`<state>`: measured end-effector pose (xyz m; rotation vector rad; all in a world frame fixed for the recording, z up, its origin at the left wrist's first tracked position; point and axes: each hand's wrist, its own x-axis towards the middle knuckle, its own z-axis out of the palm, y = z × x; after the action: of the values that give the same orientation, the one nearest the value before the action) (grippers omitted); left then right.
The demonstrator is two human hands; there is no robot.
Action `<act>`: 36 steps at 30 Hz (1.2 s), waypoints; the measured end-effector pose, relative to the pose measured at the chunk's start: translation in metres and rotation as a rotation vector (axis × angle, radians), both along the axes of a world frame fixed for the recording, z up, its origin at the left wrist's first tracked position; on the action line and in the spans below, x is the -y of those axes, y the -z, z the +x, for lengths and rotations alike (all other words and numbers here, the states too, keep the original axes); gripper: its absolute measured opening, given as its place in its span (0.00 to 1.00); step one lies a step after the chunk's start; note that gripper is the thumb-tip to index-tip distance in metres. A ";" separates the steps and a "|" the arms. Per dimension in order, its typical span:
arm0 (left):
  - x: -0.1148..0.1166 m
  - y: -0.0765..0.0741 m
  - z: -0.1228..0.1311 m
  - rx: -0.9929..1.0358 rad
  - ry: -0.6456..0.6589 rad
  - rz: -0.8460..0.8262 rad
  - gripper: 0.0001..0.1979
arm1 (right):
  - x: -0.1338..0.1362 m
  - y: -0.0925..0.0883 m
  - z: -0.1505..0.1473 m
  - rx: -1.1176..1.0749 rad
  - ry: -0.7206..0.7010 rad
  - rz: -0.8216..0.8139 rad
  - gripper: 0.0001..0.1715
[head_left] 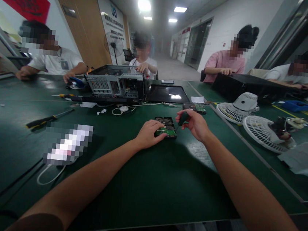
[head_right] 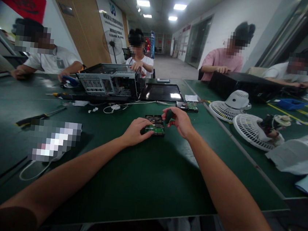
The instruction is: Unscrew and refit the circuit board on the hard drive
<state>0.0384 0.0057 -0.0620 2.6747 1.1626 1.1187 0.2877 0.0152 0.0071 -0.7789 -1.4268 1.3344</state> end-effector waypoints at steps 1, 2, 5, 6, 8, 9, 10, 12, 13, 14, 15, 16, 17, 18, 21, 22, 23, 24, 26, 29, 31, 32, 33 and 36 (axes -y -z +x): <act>-0.002 0.001 0.000 0.012 -0.010 -0.006 0.15 | 0.000 0.000 0.000 0.002 -0.004 0.006 0.20; -0.004 0.003 -0.001 0.024 -0.021 -0.011 0.13 | 0.000 0.000 0.000 0.007 -0.006 0.012 0.20; -0.010 0.008 -0.003 0.073 -0.073 -0.014 0.13 | 0.000 0.001 0.000 0.021 0.004 0.023 0.20; -0.012 0.009 -0.003 0.084 -0.096 -0.019 0.14 | 0.000 0.001 0.000 0.022 0.008 0.024 0.20; -0.014 0.011 -0.004 0.088 -0.153 -0.043 0.14 | 0.000 0.002 0.000 0.017 0.011 0.025 0.19; -0.015 0.011 -0.005 0.086 -0.184 -0.058 0.13 | -0.001 0.002 -0.001 0.011 0.008 0.026 0.18; -0.015 0.011 -0.005 0.082 -0.211 -0.073 0.12 | -0.001 0.003 -0.001 0.005 0.004 0.026 0.18; -0.016 0.010 -0.005 0.083 -0.245 -0.092 0.11 | -0.001 0.003 -0.001 -0.004 -0.005 0.022 0.18; -0.016 0.010 -0.005 0.087 -0.251 -0.096 0.11 | -0.001 0.004 -0.001 -0.008 -0.011 0.018 0.18; -0.016 0.010 -0.006 0.090 -0.250 -0.100 0.11 | -0.002 0.004 -0.001 -0.013 -0.018 0.013 0.18; -0.016 0.010 -0.006 0.093 -0.245 -0.102 0.11 | -0.002 0.004 -0.001 -0.020 -0.025 0.008 0.18; -0.016 0.011 -0.007 0.094 -0.240 -0.104 0.11 | -0.002 0.004 -0.001 -0.027 -0.032 0.003 0.19; -0.016 0.011 -0.007 0.094 -0.236 -0.104 0.12 | -0.002 0.004 -0.001 -0.035 -0.039 -0.002 0.19; -0.016 0.012 -0.007 0.092 -0.232 -0.102 0.12 | -0.003 0.004 0.000 -0.044 -0.045 -0.005 0.19; -0.016 0.012 -0.008 0.088 -0.227 -0.096 0.14 | -0.003 0.004 0.000 -0.060 -0.054 -0.011 0.19; -0.015 0.011 -0.008 0.088 -0.225 -0.097 0.14 | -0.003 0.003 0.000 -0.060 -0.052 -0.013 0.19; -0.015 0.011 -0.008 0.090 -0.222 -0.098 0.14 | -0.003 0.003 0.000 -0.055 -0.048 -0.013 0.18; -0.015 0.011 -0.008 0.091 -0.218 -0.098 0.14 | -0.003 0.003 0.000 -0.046 -0.040 -0.010 0.18; -0.015 0.011 -0.008 0.091 -0.206 -0.095 0.14 | -0.002 0.003 0.000 -0.026 -0.021 0.004 0.17; -0.016 0.013 -0.008 0.090 -0.186 -0.084 0.14 | -0.001 0.003 0.001 -0.011 -0.014 0.027 0.15; -0.017 0.014 -0.008 0.093 -0.176 -0.078 0.14 | -0.001 0.002 0.001 -0.013 -0.023 0.036 0.14; -0.017 0.014 -0.008 0.093 -0.172 -0.077 0.14 | 0.000 0.002 0.001 -0.012 -0.027 0.040 0.14; -0.017 0.015 -0.008 0.091 -0.167 -0.076 0.14 | 0.000 0.002 0.000 -0.012 -0.030 0.043 0.14; -0.017 0.014 -0.008 0.080 -0.155 -0.080 0.15 | 0.001 0.002 -0.001 -0.014 -0.037 0.044 0.15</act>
<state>0.0306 0.0229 -0.0759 2.4939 1.3887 1.1604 0.2872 0.0147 0.0050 -0.7158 -1.4613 1.3293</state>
